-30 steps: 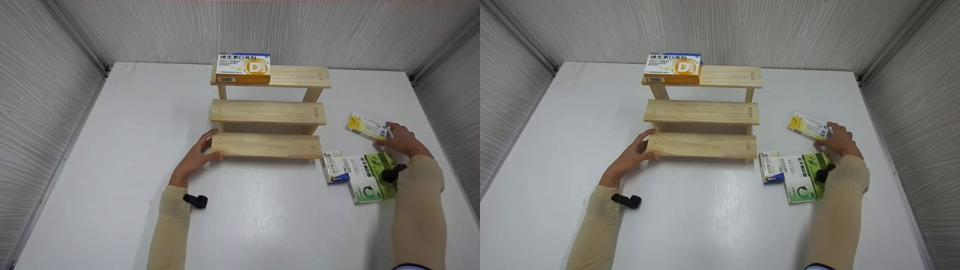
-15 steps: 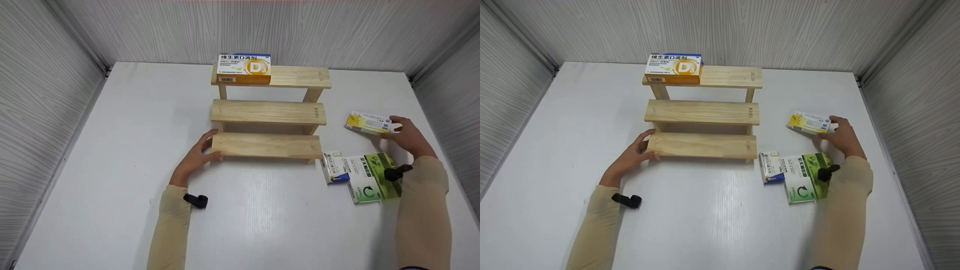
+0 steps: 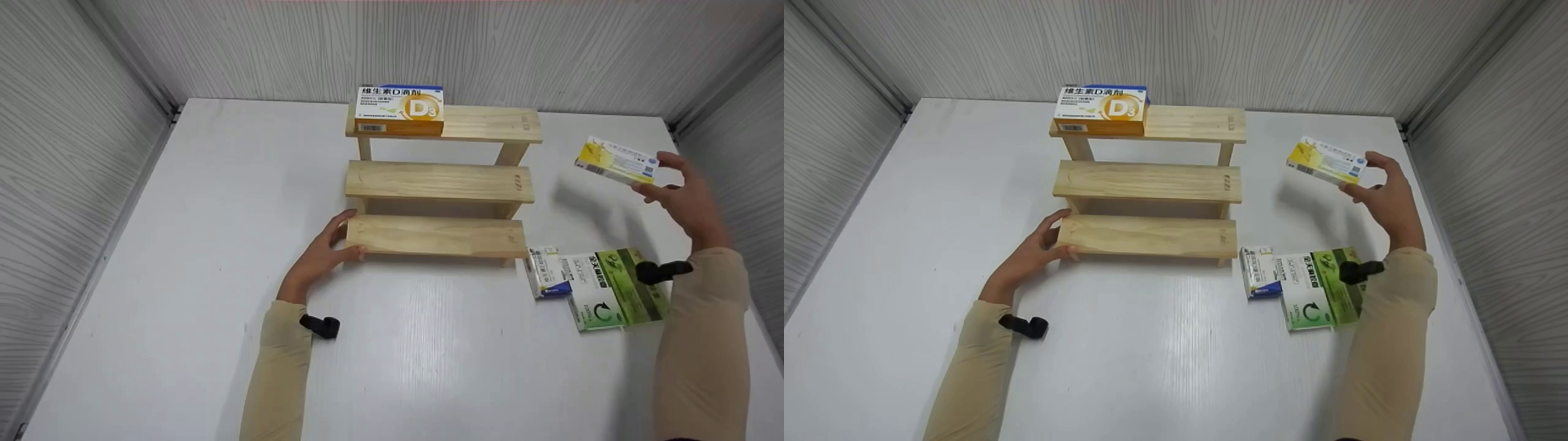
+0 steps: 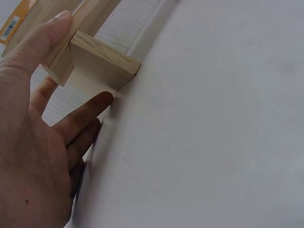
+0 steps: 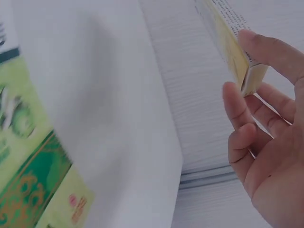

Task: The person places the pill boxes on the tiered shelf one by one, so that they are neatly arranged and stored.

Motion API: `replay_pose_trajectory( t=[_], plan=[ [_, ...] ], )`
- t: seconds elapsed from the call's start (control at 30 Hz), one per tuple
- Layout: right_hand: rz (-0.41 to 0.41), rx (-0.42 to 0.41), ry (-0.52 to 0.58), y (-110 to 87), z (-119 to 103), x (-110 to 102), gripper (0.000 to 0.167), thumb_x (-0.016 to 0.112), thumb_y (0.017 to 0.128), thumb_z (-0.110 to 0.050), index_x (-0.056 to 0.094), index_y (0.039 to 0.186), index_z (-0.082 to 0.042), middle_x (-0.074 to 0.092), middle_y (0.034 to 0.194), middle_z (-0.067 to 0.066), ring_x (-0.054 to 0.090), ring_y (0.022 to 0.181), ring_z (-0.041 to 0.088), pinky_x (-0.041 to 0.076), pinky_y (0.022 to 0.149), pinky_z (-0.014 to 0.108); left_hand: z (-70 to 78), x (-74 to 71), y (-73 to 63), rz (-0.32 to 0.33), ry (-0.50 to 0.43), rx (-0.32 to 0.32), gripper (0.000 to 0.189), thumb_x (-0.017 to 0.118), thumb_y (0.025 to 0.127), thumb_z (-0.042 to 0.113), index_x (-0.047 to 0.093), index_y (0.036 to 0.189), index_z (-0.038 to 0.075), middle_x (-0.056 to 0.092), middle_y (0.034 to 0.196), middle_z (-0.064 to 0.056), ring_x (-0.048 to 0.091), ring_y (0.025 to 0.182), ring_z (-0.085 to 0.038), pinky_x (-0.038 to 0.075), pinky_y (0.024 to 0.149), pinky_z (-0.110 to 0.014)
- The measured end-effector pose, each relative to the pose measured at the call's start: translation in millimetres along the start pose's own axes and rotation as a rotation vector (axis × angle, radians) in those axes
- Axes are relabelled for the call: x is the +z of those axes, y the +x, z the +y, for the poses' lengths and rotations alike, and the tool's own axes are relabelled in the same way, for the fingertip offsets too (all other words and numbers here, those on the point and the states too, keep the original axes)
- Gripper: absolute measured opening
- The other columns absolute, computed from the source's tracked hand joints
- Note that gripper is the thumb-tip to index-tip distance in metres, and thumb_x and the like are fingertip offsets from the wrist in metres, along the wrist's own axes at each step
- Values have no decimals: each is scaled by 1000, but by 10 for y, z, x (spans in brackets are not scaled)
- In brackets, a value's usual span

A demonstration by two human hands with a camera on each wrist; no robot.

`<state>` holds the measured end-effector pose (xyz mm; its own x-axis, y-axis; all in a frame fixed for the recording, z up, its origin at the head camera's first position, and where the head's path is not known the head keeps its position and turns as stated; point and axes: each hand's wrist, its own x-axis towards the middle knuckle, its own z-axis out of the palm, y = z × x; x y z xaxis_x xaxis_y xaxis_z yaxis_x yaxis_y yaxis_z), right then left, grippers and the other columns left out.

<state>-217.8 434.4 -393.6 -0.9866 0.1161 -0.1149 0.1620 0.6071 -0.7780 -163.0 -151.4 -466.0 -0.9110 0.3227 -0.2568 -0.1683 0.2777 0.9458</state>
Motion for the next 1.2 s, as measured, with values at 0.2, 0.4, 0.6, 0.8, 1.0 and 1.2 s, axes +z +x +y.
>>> replay_pose_trajectory(
  t=[0.2, 0.4, 0.6, 0.8, 1.0, 1.2],
  plan=[
    [64, 0, 78, 0, -275, -12, 66, 68, 89, -33, 36, 147, -30, 34, 145, -12, 48, 84, 3, 38, 69, 18, 16, 2, -1, 7, 8, 0, 80, 72, 87, 24, 26, 152, 29, 24, 159, -16, 20, 148, -31, 20, 117, -52],
    [95, -21, 134, 1, -544, 10, 62, 70, 88, -29, 43, 144, -29, 27, 156, -7, 51, 84, 1, 37, 70, 17, 26, 9, -14, 13, 11, 6, 79, 71, 88, 23, 26, 152, 28, 23, 159, -15, 20, 148, -32, 18, 118, -51],
    [96, -75, 176, 8, -791, 96, 60, 73, 86, -25, 48, 141, -27, 32, 154, -4, 56, 87, 2, 42, 76, 10, 18, -2, -9, 8, 10, 8, 79, 71, 88, 24, 25, 153, 27, 24, 158, -17, 20, 148, -32, 19, 117, -51],
    [75, -155, 179, 45, -980, 275, 58, 72, 87, -20, 49, 141, -22, 38, 149, -2, 56, 91, 6, 44, 78, 9, 10, -18, -10, 12, -6, -5, 80, 72, 87, 24, 26, 153, 28, 26, 157, -17, 20, 148, -30, 20, 117, -51],
    [62, -202, 121, 77, -1150, 459, 58, 71, 88, -23, 48, 141, -23, 38, 150, 3, 55, 99, 7, 43, 81, 12, 22, -4, -16, 11, 10, -7, 79, 71, 88, 24, 25, 153, 27, 24, 158, -18, 19, 148, -32, 18, 117, -52],
    [40, -273, 105, 112, -1340, 659, 57, 71, 89, -25, 49, 141, -24, 42, 147, 4, 48, 119, 11, 42, 84, 16, 37, 4, -14, 11, 31, -15, 79, 70, 89, 26, 25, 153, 28, 24, 158, -18, 18, 149, -32, 17, 118, -52]
  ],
)
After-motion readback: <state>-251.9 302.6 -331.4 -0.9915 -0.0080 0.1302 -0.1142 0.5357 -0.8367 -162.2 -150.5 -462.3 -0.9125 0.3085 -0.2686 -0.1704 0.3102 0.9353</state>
